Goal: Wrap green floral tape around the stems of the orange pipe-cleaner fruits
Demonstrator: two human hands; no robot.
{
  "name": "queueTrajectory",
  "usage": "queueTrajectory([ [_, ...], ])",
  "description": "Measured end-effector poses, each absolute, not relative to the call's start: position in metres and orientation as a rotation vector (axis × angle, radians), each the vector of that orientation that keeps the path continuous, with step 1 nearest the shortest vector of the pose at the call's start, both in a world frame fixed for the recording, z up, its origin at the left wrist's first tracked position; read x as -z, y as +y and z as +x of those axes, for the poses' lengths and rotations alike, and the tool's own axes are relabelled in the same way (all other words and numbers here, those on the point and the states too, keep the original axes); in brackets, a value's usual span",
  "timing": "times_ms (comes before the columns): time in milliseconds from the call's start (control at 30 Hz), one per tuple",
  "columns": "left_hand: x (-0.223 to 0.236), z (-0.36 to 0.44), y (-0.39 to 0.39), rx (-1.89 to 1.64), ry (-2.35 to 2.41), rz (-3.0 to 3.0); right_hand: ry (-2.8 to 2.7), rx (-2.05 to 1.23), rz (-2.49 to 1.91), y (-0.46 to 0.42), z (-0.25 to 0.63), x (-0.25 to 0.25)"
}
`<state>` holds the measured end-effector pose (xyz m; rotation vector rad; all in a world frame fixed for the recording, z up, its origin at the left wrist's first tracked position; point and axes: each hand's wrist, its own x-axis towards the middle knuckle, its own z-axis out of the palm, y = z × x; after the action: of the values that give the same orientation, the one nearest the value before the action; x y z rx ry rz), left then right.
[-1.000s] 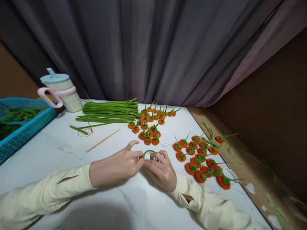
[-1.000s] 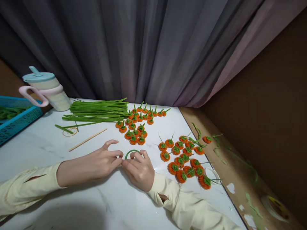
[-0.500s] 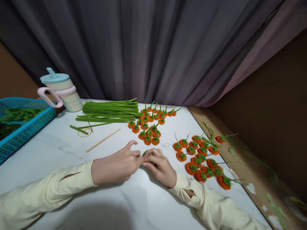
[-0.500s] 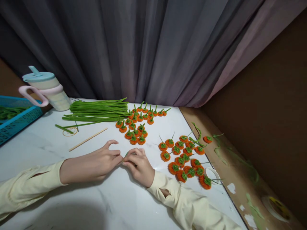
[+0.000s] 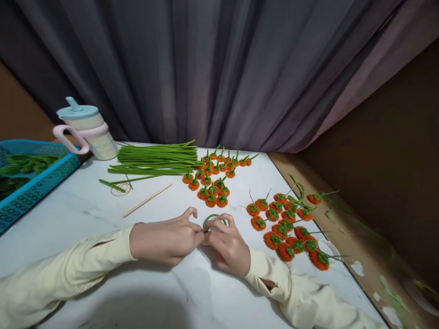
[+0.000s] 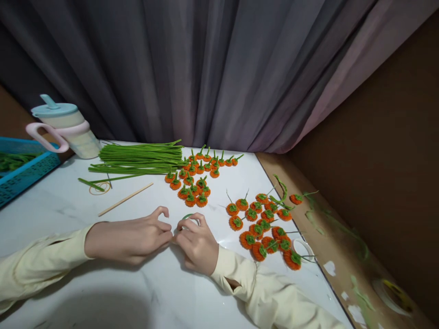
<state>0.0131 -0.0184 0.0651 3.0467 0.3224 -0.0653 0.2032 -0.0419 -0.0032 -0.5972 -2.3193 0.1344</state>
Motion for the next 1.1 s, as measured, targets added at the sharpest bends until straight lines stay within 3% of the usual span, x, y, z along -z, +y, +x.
queueTrajectory([
  [467,-0.056,0.012,-0.002,0.003,0.098,2.427,-2.516,-0.088,-0.340,-0.047,0.202,0.001],
  [767,-0.024,0.007,0.024,0.130,0.259,1.377,-2.226,-1.123,-0.674,-0.033,0.210,-0.004],
  [1000,-0.009,0.009,0.020,0.032,0.259,1.163,-1.763,-1.791,-0.838,-0.030,0.207,-0.004],
  [1100,-0.007,0.010,0.019,0.022,0.285,1.194,-1.700,-1.867,-0.855,-0.030,0.205,-0.003],
])
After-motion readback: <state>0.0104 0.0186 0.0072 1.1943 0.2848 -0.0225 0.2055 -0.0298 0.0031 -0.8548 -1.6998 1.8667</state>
